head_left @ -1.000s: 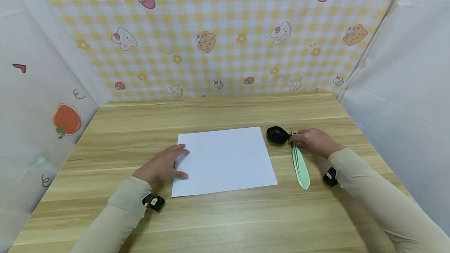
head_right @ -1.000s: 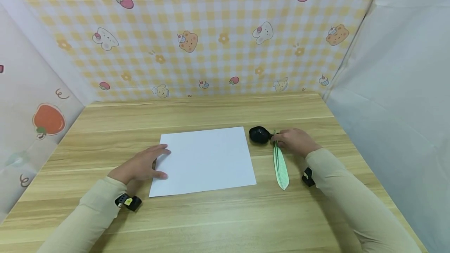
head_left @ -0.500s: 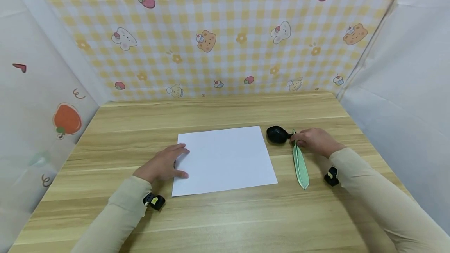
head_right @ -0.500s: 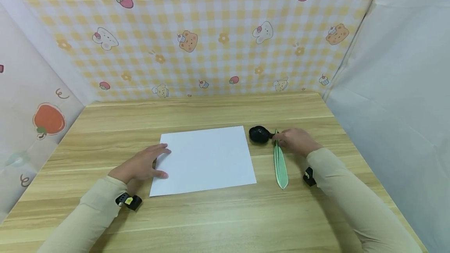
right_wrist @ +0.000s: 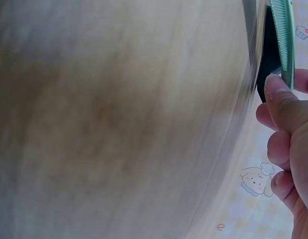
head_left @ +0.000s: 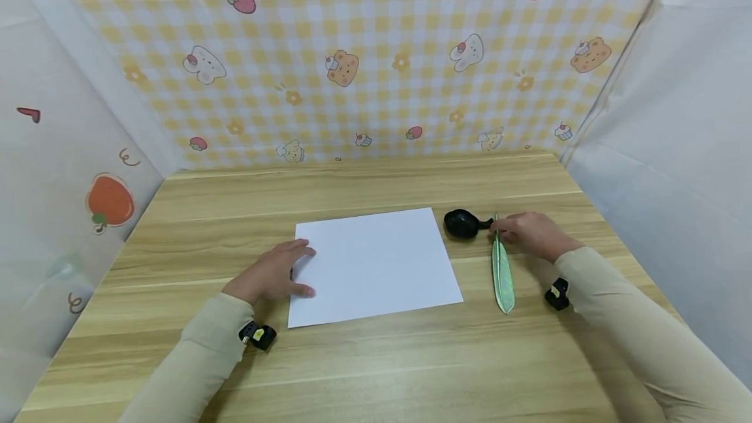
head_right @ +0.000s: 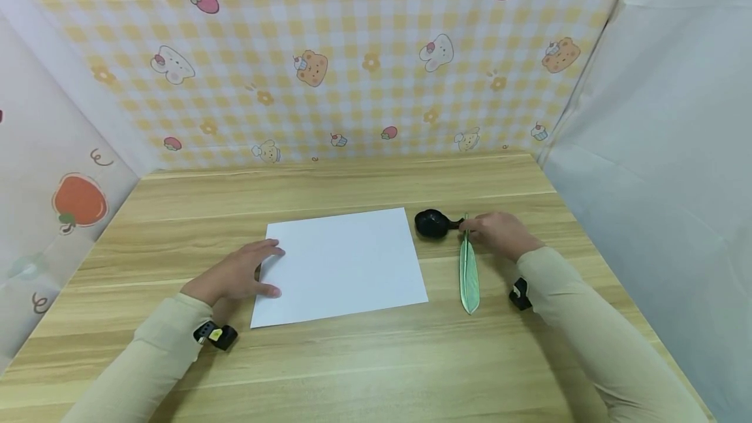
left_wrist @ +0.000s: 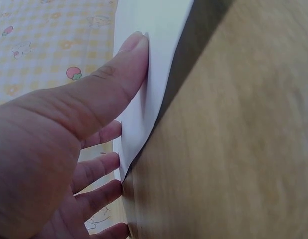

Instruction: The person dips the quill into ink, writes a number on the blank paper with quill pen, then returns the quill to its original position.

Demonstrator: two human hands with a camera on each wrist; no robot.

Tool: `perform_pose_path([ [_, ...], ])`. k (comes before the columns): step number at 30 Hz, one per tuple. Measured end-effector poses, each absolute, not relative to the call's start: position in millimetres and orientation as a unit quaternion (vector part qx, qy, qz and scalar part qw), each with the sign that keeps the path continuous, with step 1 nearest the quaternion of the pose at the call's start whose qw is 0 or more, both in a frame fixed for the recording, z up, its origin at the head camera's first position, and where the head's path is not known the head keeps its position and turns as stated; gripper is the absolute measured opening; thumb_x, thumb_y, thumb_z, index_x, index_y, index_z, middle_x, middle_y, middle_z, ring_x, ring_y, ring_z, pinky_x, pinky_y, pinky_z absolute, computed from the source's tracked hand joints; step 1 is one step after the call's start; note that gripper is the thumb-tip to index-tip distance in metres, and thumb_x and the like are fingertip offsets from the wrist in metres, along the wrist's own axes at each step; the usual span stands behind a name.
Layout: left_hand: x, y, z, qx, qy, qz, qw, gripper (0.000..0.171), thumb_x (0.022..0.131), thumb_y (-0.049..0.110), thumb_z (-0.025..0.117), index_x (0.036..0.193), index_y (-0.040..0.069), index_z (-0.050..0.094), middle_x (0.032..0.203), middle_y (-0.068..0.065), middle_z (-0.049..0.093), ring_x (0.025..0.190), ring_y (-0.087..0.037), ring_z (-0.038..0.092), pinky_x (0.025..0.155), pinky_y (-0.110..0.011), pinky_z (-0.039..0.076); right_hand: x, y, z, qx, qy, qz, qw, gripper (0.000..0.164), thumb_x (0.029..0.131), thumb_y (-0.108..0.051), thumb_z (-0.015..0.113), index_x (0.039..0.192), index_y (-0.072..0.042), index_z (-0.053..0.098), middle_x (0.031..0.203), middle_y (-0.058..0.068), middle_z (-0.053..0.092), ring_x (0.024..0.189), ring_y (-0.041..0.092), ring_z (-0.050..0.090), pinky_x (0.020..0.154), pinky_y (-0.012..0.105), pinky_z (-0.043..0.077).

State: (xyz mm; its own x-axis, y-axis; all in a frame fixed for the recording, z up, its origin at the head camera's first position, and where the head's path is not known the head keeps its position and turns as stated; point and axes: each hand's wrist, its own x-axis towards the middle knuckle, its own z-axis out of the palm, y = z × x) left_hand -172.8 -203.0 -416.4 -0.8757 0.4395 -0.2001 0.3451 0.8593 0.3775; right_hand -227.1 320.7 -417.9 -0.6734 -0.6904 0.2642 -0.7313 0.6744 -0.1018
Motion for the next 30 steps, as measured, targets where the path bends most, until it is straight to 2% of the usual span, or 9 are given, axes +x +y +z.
perform_pose_path([
  [8, -171.9, -203.6, -417.3, 0.212, 0.954, 0.166, 0.133, 0.080, 0.074, 0.042, 0.082, 0.137, 0.006, 0.051, 0.151, -0.021, 0.034, 0.138, -0.042, 0.028, 0.109, -0.062, 0.024, -226.6, 322.3, -417.7, 0.405, -0.899, 0.105, 0.133, 0.024, 0.075, 0.000, 0.078, 0.094, -0.013, 0.073, 0.091, 0.005, 0.073, 0.080, 0.022, 0.070, 0.064, 0.040, 0.057],
  [18, -172.9, -203.3, -420.8, 0.215, 0.954, 0.164, 0.133, 0.079, 0.075, 0.043, 0.081, 0.137, 0.006, 0.051, 0.152, -0.021, 0.033, 0.138, -0.042, 0.028, 0.109, -0.062, 0.023, -226.2, 321.7, -416.6, 0.407, -0.895, 0.117, 0.138, 0.021, 0.077, -0.002, 0.077, 0.095, -0.012, 0.072, 0.093, 0.004, 0.073, 0.084, 0.023, 0.071, 0.068, 0.040, 0.057],
  [30, -171.6, -203.9, -418.4, 0.219, 0.953, 0.165, 0.127, 0.077, 0.076, 0.043, 0.081, 0.137, 0.006, 0.051, 0.151, -0.022, 0.034, 0.138, -0.043, 0.029, 0.108, -0.063, 0.024, -226.5, 320.4, -415.1, 0.401, -0.891, 0.132, 0.167, 0.034, 0.069, 0.001, 0.082, 0.098, -0.006, 0.067, 0.092, 0.010, 0.073, 0.077, 0.026, 0.071, 0.063, 0.041, 0.057],
])
